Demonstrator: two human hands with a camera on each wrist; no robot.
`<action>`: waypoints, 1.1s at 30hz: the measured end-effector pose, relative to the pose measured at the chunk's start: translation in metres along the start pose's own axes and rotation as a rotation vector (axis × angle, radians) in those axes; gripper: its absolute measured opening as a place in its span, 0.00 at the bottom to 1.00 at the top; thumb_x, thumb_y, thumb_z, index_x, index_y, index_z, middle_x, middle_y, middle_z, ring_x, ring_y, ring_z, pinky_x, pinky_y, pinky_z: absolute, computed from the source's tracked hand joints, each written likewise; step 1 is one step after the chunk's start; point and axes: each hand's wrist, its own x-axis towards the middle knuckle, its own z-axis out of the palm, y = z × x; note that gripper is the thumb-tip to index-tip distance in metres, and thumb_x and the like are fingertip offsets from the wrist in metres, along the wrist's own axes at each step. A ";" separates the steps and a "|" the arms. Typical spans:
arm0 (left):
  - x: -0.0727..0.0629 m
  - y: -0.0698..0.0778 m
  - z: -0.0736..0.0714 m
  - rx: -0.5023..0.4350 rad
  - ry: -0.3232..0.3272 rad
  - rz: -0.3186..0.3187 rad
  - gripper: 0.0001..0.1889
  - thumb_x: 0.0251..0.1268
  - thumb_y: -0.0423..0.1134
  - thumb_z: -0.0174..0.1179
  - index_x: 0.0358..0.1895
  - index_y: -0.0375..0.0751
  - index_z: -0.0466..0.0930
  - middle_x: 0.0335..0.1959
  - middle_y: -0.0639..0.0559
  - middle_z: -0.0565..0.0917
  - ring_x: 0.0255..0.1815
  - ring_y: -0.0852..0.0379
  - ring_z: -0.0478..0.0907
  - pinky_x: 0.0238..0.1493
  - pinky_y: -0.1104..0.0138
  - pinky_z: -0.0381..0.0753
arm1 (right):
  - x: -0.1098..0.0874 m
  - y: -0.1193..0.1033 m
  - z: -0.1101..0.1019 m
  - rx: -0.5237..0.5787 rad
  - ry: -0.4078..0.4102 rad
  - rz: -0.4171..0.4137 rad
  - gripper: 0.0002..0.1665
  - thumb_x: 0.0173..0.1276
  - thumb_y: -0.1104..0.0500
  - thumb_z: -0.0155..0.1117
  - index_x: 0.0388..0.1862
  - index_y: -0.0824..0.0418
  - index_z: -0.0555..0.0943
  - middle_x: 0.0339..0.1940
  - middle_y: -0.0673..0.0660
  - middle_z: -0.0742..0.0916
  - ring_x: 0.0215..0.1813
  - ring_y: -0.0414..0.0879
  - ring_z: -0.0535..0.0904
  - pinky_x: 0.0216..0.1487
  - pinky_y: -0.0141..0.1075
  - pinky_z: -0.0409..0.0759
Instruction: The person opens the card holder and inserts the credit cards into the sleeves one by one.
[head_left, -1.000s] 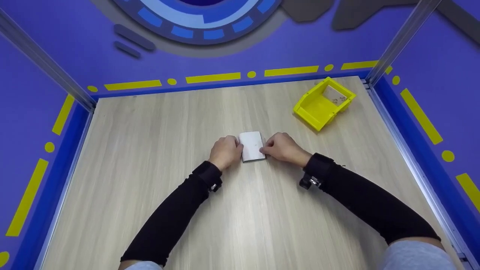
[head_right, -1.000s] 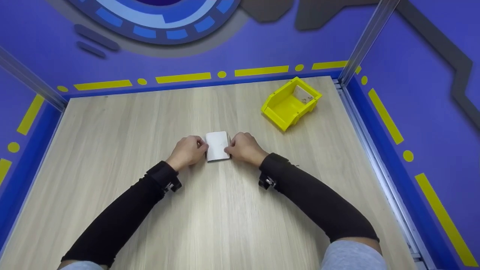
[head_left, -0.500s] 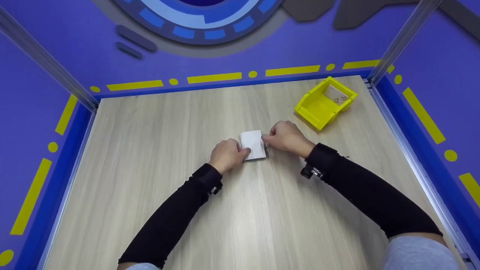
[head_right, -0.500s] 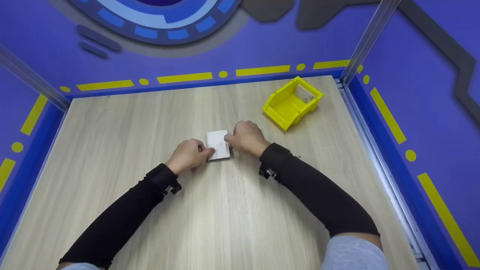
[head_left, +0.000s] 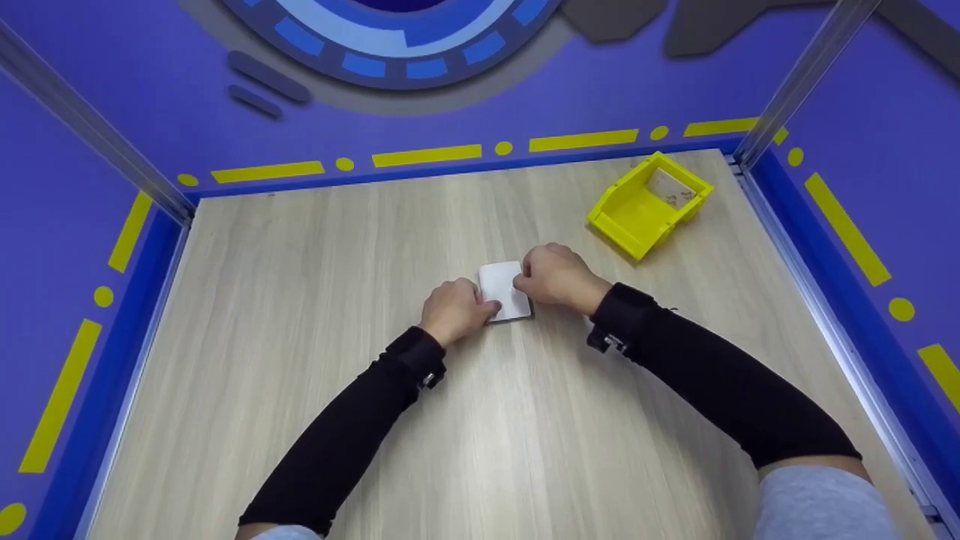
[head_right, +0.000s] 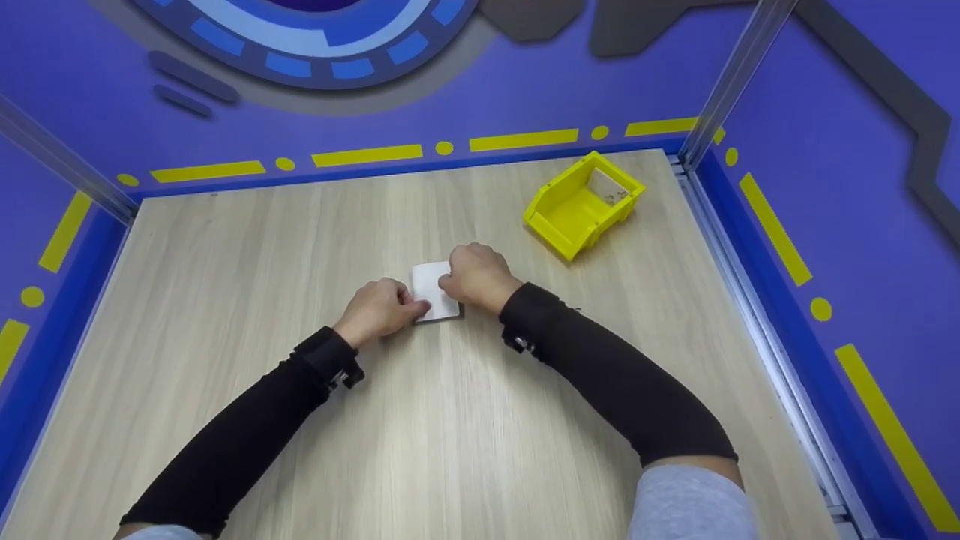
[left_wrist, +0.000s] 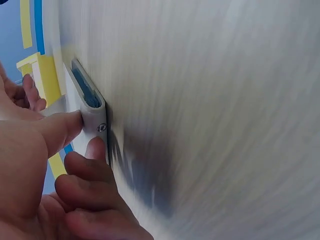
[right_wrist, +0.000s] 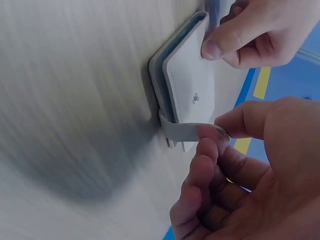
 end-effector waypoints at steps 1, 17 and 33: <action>0.000 0.000 0.000 -0.002 -0.003 -0.001 0.25 0.72 0.54 0.71 0.20 0.51 0.71 0.21 0.57 0.74 0.23 0.56 0.71 0.26 0.62 0.65 | 0.001 -0.003 0.002 -0.032 0.005 -0.016 0.20 0.74 0.50 0.65 0.22 0.57 0.81 0.27 0.54 0.81 0.34 0.52 0.76 0.37 0.44 0.74; 0.000 0.000 -0.001 0.043 -0.003 -0.006 0.26 0.71 0.56 0.72 0.18 0.53 0.70 0.21 0.58 0.74 0.24 0.56 0.71 0.26 0.62 0.65 | 0.008 -0.030 0.026 -0.369 -0.033 -0.095 0.19 0.78 0.53 0.62 0.43 0.68 0.90 0.41 0.65 0.92 0.43 0.61 0.90 0.48 0.58 0.90; -0.002 0.001 -0.003 0.045 0.008 0.000 0.23 0.72 0.57 0.72 0.24 0.50 0.76 0.26 0.55 0.78 0.28 0.53 0.75 0.29 0.61 0.69 | 0.008 -0.037 0.022 -0.427 -0.104 -0.127 0.15 0.78 0.56 0.63 0.47 0.68 0.89 0.44 0.65 0.91 0.45 0.59 0.89 0.49 0.56 0.90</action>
